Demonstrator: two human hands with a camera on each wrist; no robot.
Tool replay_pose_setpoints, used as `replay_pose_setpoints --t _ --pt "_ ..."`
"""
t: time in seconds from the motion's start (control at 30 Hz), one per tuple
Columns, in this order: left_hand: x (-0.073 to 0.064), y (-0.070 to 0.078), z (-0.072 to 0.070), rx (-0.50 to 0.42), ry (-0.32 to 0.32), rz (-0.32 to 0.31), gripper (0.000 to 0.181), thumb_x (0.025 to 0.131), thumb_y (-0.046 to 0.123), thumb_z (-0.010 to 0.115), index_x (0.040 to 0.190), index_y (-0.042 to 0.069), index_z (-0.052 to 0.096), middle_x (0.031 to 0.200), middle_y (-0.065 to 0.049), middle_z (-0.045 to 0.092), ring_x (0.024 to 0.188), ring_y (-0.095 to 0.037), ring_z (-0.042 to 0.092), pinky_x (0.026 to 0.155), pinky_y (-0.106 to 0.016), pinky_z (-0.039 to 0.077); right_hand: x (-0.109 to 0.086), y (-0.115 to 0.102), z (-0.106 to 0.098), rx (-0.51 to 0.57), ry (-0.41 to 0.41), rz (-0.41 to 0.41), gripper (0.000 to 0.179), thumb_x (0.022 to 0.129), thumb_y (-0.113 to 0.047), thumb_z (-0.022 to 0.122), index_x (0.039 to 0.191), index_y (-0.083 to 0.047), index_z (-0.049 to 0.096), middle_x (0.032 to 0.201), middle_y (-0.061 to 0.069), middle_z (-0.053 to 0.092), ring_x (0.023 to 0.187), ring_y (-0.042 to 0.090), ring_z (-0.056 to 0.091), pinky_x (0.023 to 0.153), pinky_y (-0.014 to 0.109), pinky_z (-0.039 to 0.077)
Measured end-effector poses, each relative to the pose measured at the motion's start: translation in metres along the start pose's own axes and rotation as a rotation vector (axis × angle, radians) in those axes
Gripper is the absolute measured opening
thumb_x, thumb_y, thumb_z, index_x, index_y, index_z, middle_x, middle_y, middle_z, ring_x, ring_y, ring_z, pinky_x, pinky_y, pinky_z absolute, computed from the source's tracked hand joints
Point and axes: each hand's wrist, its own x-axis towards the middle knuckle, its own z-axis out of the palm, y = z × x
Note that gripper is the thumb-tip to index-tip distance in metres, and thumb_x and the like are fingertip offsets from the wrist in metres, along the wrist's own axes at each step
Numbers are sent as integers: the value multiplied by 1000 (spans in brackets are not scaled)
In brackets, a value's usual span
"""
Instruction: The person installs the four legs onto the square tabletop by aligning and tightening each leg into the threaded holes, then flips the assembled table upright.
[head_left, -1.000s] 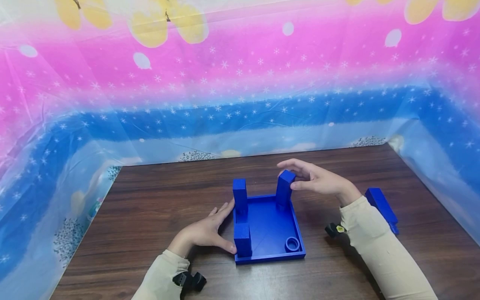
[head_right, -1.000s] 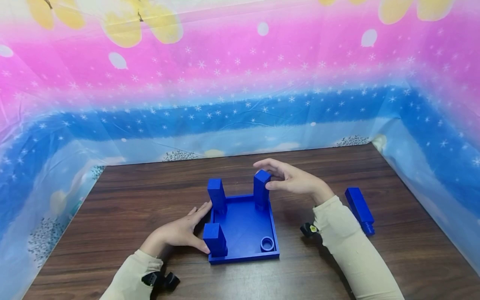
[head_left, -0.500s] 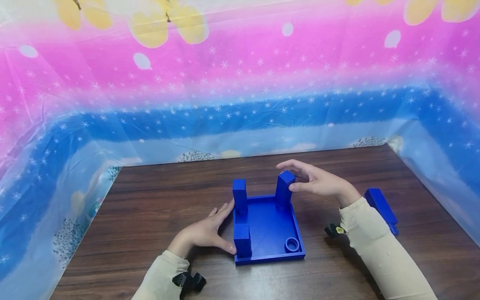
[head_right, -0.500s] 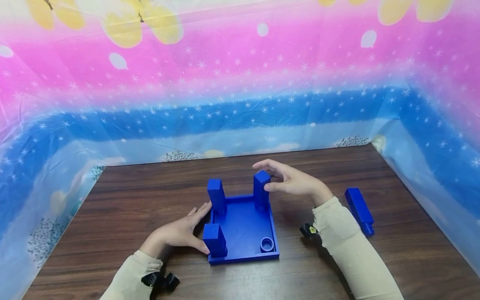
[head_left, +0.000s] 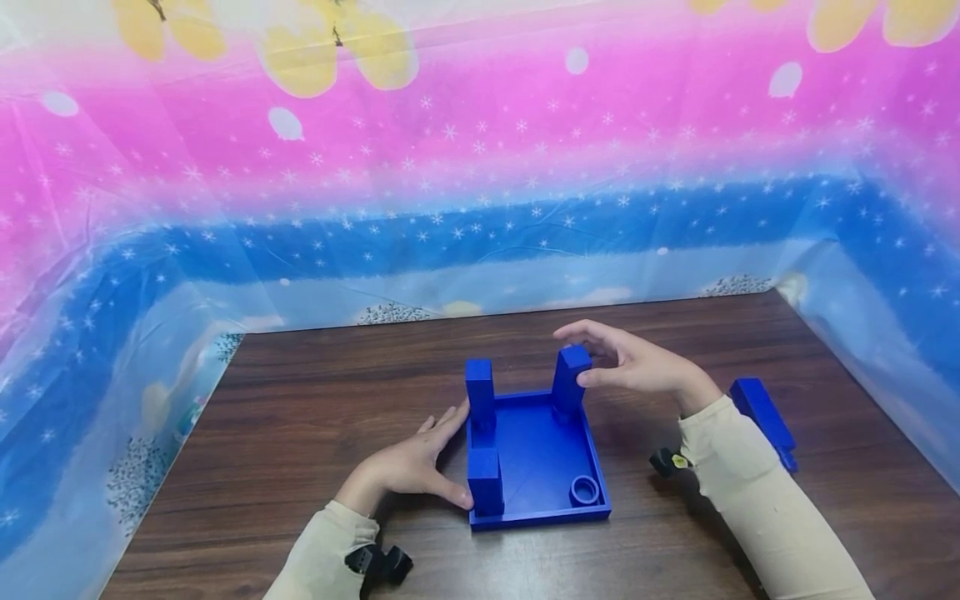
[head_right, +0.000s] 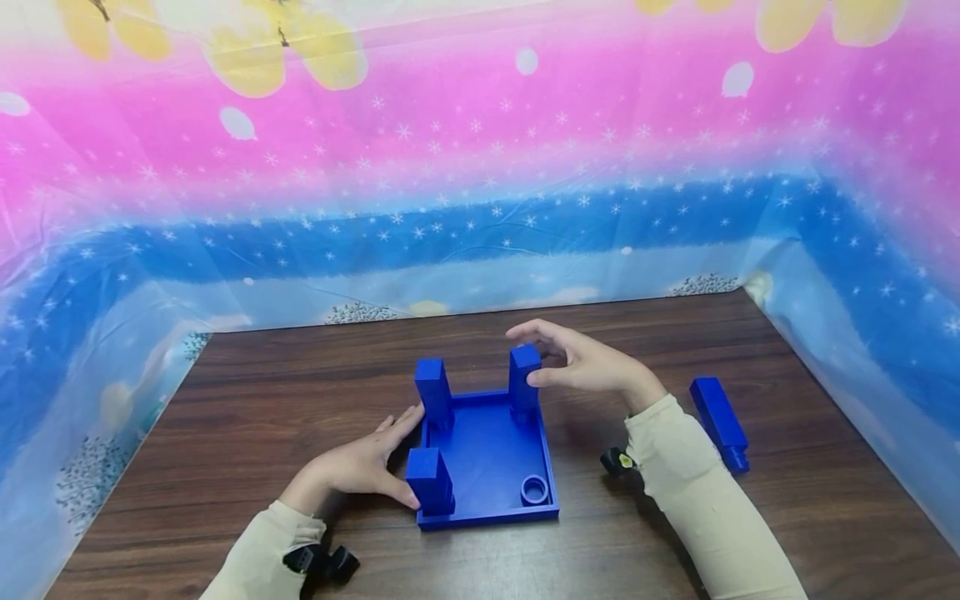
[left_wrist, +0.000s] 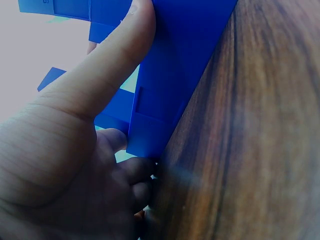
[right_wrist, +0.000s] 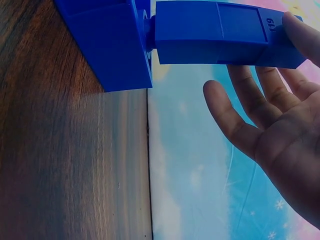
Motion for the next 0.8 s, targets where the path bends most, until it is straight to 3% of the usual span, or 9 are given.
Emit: replay_pose_setpoints --t 0.2,0.43,0.8 --pt "0 0 0 -5 -10 4 139 73 61 91 172 21 2 176 -18 0 156 -54 -10 123 -72 1 -1 0 0 5 11 26 59 101 -16 72 154 -17 46 158 9 49 147 37 44 116 65 37" --pt "0 4 -1 -5 -18 -12 136 76 54 93 172 17 3 175 -22 2 156 -55 -8 122 -73 4 -1 0 0 3 15 18 59 101 -16 73 154 -16 46 154 9 52 142 35 47 113 62 41" --pt "-2 7 -1 3 -11 -22 137 75 55 93 172 18 3 176 -21 2 156 -55 -8 123 -72 3 1 -4 2 -31 36 29 61 98 -18 78 152 -17 49 153 8 53 142 33 48 108 55 48"
